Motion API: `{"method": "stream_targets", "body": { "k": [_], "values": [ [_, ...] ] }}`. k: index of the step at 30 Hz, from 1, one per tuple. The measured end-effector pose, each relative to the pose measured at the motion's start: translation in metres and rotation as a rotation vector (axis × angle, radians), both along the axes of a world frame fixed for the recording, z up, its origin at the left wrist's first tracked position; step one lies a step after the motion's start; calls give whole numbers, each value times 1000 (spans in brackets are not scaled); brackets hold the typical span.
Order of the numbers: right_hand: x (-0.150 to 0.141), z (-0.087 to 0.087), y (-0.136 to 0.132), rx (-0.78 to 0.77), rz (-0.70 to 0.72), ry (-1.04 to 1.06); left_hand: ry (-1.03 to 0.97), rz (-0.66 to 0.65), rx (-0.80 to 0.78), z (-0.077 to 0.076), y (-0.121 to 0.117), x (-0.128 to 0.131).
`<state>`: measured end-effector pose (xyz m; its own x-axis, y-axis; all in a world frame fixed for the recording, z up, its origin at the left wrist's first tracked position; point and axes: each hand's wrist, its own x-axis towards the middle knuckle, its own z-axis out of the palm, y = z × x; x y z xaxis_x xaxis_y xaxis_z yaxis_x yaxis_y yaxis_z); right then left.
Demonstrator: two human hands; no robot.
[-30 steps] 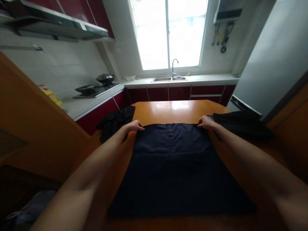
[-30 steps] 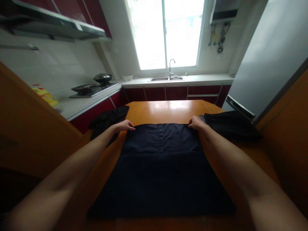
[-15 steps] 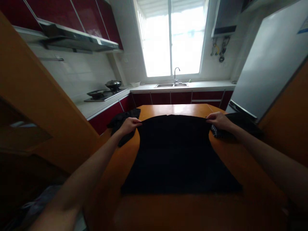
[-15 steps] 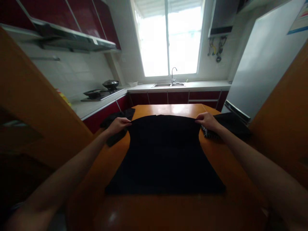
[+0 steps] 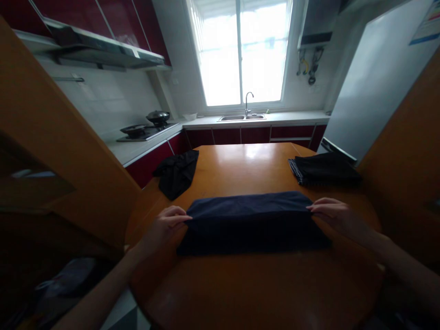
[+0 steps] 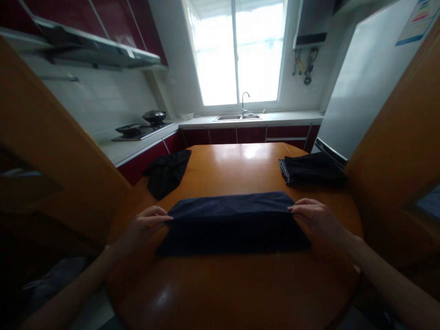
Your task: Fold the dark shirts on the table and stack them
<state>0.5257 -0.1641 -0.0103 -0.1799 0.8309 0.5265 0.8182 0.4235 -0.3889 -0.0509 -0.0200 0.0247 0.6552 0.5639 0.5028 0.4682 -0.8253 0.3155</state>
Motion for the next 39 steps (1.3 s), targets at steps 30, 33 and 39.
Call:
{"method": "stream_targets", "body": {
  "k": [30,33,39],
  "values": [
    [-60,10,12,197,162,-205,77,-255,204,7,-11,77],
    [-50,16,14,183,113,-143,-57,-126,72,16,-12,79],
    [-39,8,4,106,161,-294,149,-153,78,3,-24,70]
  ]
}}
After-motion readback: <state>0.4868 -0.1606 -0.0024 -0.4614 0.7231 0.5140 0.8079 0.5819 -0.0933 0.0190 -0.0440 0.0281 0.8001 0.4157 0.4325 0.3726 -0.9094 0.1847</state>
